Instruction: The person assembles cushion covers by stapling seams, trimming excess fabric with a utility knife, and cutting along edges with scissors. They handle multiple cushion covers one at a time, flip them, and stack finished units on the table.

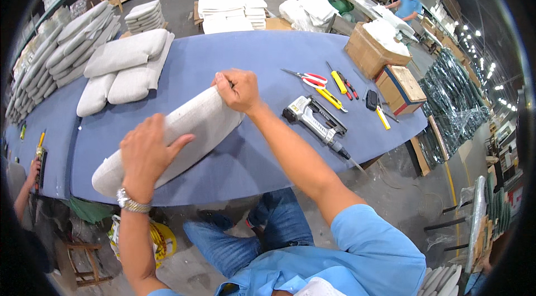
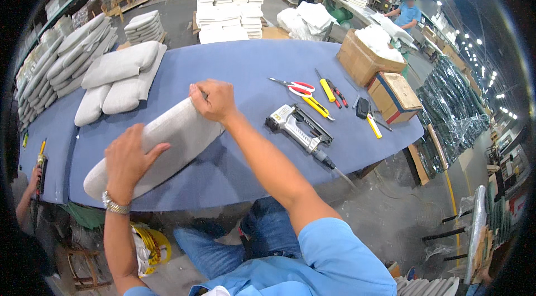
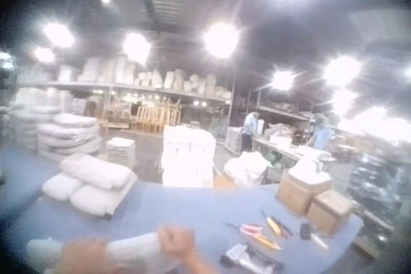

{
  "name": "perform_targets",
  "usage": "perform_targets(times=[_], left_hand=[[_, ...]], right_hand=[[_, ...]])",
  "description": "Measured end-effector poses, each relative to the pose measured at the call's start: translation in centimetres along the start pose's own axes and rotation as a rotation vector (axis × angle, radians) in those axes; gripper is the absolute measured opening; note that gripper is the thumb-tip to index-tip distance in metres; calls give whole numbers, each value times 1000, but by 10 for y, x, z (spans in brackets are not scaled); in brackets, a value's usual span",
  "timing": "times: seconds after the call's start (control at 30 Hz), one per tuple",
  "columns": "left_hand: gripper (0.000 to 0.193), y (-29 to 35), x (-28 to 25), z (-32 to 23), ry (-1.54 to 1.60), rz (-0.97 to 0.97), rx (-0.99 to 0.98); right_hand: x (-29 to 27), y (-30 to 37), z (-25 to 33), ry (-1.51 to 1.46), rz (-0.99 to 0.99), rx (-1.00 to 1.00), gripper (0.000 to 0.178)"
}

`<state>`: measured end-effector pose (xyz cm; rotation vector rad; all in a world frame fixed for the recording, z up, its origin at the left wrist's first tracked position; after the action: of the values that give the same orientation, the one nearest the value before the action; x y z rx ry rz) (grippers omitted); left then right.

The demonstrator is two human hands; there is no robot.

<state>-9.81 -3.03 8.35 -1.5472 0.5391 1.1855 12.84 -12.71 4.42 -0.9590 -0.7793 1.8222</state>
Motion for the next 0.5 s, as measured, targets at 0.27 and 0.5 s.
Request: perform_targets(times=[0.27, 0.5], left_hand=[[63, 92, -13, 113, -4, -417, -28], [39, 100, -6, 119, 37, -617, -105]], right_hand=[[6, 0, 1, -49, -62, 42, 33], [7, 6, -10, -28, -28, 235, 35]])
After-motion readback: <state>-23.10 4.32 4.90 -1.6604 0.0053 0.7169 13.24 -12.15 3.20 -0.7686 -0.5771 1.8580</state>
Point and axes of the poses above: each hand's wrist, its own y-axis away from the middle knuckle, its own x-axis out of the palm, z = x × y, the point moved 6 cm from there along -y, towards the middle knuckle, and after that the axes turned 2 degrees about -z, right-handed, at the moved point
